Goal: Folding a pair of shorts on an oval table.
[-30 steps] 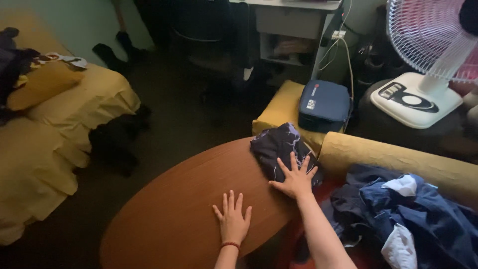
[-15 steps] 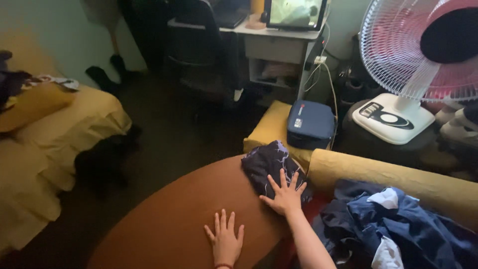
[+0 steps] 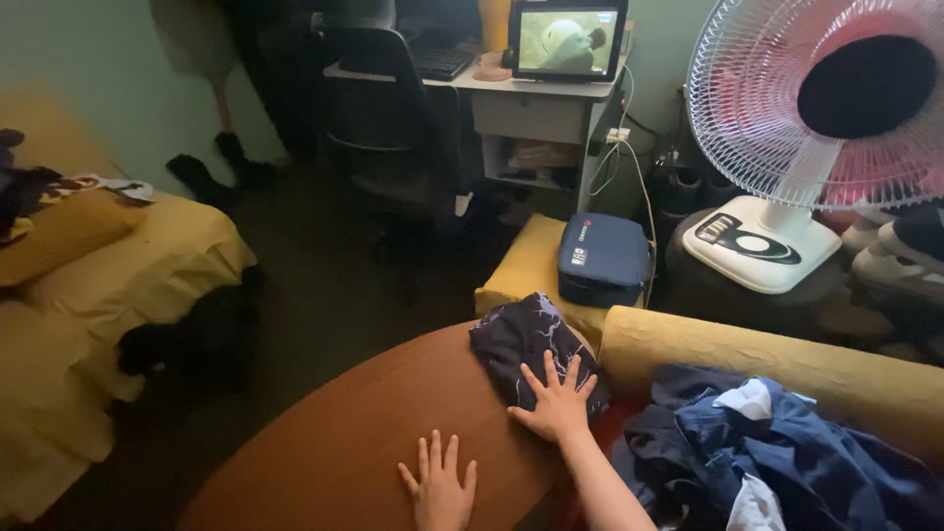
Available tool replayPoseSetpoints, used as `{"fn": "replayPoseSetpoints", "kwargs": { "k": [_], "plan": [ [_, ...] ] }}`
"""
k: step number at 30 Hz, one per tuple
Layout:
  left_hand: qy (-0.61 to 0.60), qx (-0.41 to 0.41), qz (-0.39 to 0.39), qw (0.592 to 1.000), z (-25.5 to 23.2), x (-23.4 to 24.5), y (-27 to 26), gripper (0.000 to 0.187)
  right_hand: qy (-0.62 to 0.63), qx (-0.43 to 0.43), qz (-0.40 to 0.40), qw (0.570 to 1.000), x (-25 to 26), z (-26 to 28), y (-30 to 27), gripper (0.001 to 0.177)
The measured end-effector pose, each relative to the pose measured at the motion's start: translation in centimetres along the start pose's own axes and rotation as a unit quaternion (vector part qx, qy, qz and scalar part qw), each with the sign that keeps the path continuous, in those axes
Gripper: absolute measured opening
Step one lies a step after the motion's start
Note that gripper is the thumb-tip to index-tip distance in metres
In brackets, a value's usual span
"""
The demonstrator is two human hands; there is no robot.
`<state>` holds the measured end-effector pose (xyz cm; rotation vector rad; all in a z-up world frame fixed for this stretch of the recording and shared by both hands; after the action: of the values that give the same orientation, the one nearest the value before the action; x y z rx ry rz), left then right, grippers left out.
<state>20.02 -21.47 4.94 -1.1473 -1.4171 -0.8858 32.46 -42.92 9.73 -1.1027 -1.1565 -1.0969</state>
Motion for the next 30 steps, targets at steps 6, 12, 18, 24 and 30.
{"fn": "replayPoseSetpoints", "kwargs": {
  "k": [6, 12, 18, 24, 30],
  "plan": [
    [0.016, -0.003, 0.020, 1.000, -0.6, 0.9, -0.6, 0.063, 0.010, -0.002, 0.019, 1.000, 0.6, 0.3, -1.3, 0.091],
    [0.026, -0.023, 0.014, 0.999, -1.0, -0.4, 0.1, 0.063, 0.029, 0.004, -0.021, 0.999, -2.3, -1.5, -0.8, 0.093],
    [0.064, -0.063, -0.051, 0.995, -1.5, -0.5, -0.7, 0.061, 0.132, 0.022, -0.063, 0.989, 3.8, -6.7, -6.8, 0.089],
    [0.125, -0.047, -0.058, 0.989, -4.4, -0.1, -0.7, 0.064, -0.061, -0.048, -0.092, 0.993, 13.8, -15.8, -14.9, 0.070],
    [-0.166, -0.207, 0.014, 0.964, -19.2, 7.2, -7.2, 0.042, 0.018, -0.280, -0.107, 0.954, 17.0, -26.5, -23.2, 0.105]
  ]
}}
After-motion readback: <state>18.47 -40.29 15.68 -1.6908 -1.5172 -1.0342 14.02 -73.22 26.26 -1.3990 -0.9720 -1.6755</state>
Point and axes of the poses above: each hand's wrist, its own y-axis towards the middle knuckle, its own x-axis out of the back of the hand, z = x × y, the point moved 8 cm from there along y, towards the middle knuckle, and after that the axes turned 4 degrees about -z, right-handed, at the moved point
